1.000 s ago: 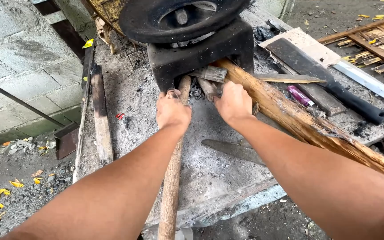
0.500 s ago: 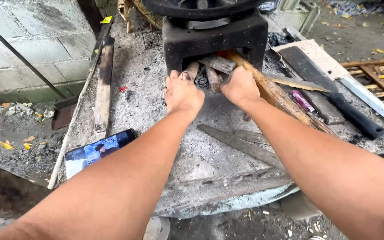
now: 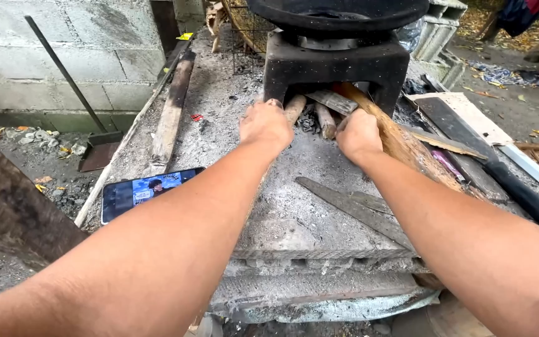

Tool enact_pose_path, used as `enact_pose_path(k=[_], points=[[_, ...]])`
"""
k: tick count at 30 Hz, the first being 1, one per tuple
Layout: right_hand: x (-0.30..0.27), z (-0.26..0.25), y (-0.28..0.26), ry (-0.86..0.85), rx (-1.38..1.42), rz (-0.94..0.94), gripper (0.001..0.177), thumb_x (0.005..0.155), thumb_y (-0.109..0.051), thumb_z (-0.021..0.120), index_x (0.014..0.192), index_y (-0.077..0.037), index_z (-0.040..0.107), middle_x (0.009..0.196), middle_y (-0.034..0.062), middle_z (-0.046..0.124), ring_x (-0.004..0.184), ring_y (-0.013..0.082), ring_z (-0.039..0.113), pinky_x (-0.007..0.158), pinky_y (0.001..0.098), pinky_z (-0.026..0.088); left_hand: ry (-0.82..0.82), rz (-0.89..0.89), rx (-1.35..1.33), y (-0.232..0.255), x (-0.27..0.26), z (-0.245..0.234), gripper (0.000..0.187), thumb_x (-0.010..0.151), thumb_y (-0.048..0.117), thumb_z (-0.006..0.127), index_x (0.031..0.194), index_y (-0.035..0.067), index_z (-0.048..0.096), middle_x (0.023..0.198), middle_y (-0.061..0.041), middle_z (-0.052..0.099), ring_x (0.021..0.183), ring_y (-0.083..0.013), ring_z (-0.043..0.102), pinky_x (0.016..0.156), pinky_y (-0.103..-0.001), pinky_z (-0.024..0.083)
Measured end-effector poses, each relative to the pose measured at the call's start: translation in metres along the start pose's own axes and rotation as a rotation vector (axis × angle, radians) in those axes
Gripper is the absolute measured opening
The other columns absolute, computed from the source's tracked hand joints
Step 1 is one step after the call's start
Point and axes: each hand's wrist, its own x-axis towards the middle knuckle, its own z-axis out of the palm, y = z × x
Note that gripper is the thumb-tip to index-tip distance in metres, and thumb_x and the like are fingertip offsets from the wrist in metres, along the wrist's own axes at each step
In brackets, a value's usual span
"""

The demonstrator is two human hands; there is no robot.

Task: Preparing firewood using a machete and lighting a stone stove with cardboard.

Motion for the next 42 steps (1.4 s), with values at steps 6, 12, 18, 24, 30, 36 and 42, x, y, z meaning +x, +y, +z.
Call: enact_pose_path(k=[6, 12, 18, 24, 30, 36, 42], points=[[0.001, -0.004, 0.004, 0.058, 0.016, -0.044, 0.011, 0.085, -0.011, 0.076, 0.091, -0.002, 0.076, 0.103, 0.0259, 0.073, 0.100, 0.0371, 0.071, 0.089, 0.0442, 0.057, -0.039, 0.006, 0.009, 0.000, -0.003, 0.004, 0.041, 0.093, 0.022, 0.067, 0.131, 0.010, 0.061, 0.137, -0.013, 0.057, 0.134, -0.0279, 0.053, 0.109, -0.040, 0.047], [0.009, -0.012, 0.003, 0.003, -0.023, -0.108, 0.010, 0.083, -0.007, 0.072, 0.089, -0.002, 0.078, 0.101, 0.0253, 0.074, 0.098, 0.0329, 0.074, 0.090, 0.0378, 0.058, 0.012, -0.016, 0.004, 0.006, -0.007, 0.009, 0.042, 0.089, 0.023, 0.071, 0.128, 0.009, 0.061, 0.131, -0.011, 0.059, 0.129, -0.0258, 0.055, 0.106, -0.040, 0.046], [0.020, 0.002, 0.016, 0.062, -0.048, -0.191, 0.010, 0.086, -0.008, 0.071, 0.086, 0.001, 0.077, 0.097, 0.0242, 0.074, 0.096, 0.0327, 0.074, 0.087, 0.0379, 0.058, -0.013, -0.035, 0.006, 0.004, -0.005, 0.014, 0.040, 0.090, 0.021, 0.070, 0.128, 0.011, 0.061, 0.126, -0.010, 0.063, 0.125, -0.0240, 0.060, 0.104, -0.038, 0.049], [0.001, -0.013, -0.018, -0.073, -0.038, -0.004, 0.054, 0.085, -0.036, 0.085, 0.108, 0.008, 0.065, 0.108, 0.0259, 0.072, 0.100, 0.0325, 0.074, 0.087, 0.0374, 0.060, -0.069, -0.092, 0.062, 0.005, 0.002, 0.018, 0.039, 0.090, 0.028, 0.073, 0.124, 0.010, 0.063, 0.125, -0.011, 0.065, 0.120, -0.0232, 0.063, 0.096, -0.035, 0.056], [-0.013, -0.010, -0.040, -0.081, -0.057, 0.042, 0.066, 0.077, -0.047, 0.087, 0.113, 0.003, 0.062, 0.117, 0.0235, 0.068, 0.110, 0.0358, 0.067, 0.090, 0.0455, 0.055, -0.034, -0.116, -0.119, -0.001, -0.008, 0.018, 0.040, 0.085, 0.026, 0.079, 0.120, 0.009, 0.066, 0.119, -0.012, 0.071, 0.110, -0.0227, 0.072, 0.093, -0.033, 0.060], [-0.011, 0.005, -0.033, -0.001, 0.028, -0.023, 0.055, 0.076, -0.033, 0.091, 0.107, 0.005, 0.066, 0.111, 0.0258, 0.070, 0.104, 0.0357, 0.071, 0.087, 0.0447, 0.058, 0.056, -0.117, -0.270, -0.010, 0.000, 0.022, 0.036, 0.084, 0.018, 0.078, 0.116, 0.008, 0.064, 0.115, -0.014, 0.070, 0.107, -0.0265, 0.070, 0.089, -0.036, 0.058], [-0.014, -0.006, -0.026, 0.005, -0.011, -0.011, 0.025, 0.086, -0.023, 0.083, 0.091, 0.000, 0.074, 0.095, 0.0203, 0.075, 0.090, 0.0311, 0.076, 0.078, 0.0444, 0.061, -0.070, -0.191, -0.395, -0.011, 0.000, 0.021, 0.026, 0.087, 0.006, 0.069, 0.112, 0.002, 0.065, 0.101, -0.014, 0.070, 0.083, -0.0212, 0.072, 0.073, -0.032, 0.062]])
